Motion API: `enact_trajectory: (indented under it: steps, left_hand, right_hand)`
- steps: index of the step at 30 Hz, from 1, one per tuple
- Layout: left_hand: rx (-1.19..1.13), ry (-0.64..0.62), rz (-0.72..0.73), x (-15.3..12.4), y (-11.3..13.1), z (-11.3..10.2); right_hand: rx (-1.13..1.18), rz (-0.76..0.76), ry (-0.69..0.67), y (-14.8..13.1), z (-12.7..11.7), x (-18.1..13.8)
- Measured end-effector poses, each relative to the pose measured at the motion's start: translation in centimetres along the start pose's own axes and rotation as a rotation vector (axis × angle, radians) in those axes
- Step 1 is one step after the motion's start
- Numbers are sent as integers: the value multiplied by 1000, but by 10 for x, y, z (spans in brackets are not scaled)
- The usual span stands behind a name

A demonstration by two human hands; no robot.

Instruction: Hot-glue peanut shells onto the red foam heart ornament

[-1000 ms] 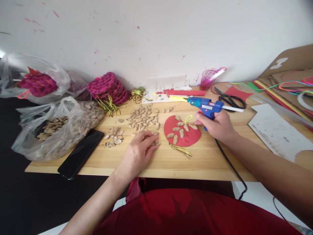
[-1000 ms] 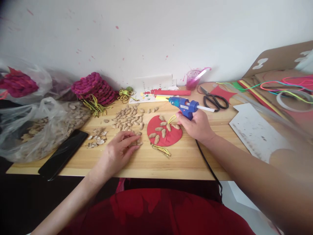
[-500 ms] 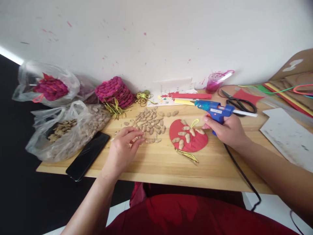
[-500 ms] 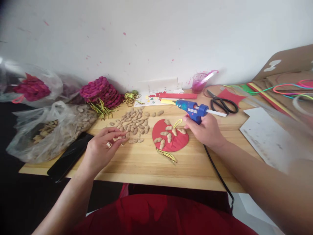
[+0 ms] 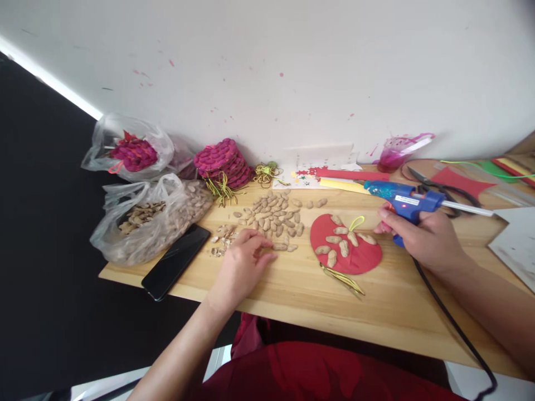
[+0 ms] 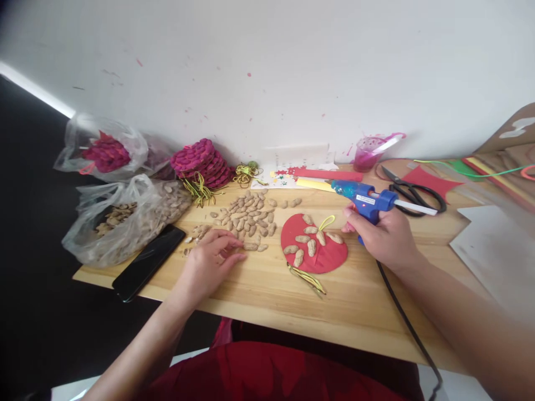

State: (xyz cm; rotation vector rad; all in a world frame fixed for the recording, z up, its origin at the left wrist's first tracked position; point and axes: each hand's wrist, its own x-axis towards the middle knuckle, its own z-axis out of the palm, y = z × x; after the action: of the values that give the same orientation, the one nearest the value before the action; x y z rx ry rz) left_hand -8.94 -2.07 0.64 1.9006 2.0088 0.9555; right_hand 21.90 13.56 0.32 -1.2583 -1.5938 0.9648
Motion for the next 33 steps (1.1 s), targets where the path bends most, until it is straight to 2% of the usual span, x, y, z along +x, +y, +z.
enact_trajectory:
  steps: [5, 8, 10, 11, 14, 19, 26, 33]
  left_hand:
    - [4, 11, 28, 8, 6, 11]
    - [30, 39, 60, 15, -2, 1]
    - [129, 108, 73, 20, -12, -12]
    - [217, 146, 59, 23, -18, -19]
    - [435, 141, -38, 29, -32, -35]
    - [579, 109, -133, 35, -38, -33]
    - [497, 63, -89, 42, -34, -19]
    - [324, 34, -80, 38, -31, -33]
  right_hand:
    - [-3, -9, -8, 2, -1, 2]
    - [-34, -17, -5, 1, -1, 2]
    - [-46, -20, -13, 1, -1, 2]
    - [-52, -24, -18, 2, -1, 2]
    - [-65, -42, -18, 5, -2, 3]
    - [-79, -54, -13, 7, -3, 4]
    - [-81, -81, -24, -1, 0, 3]
    - [-62, -69, -22, 1, 0, 3]
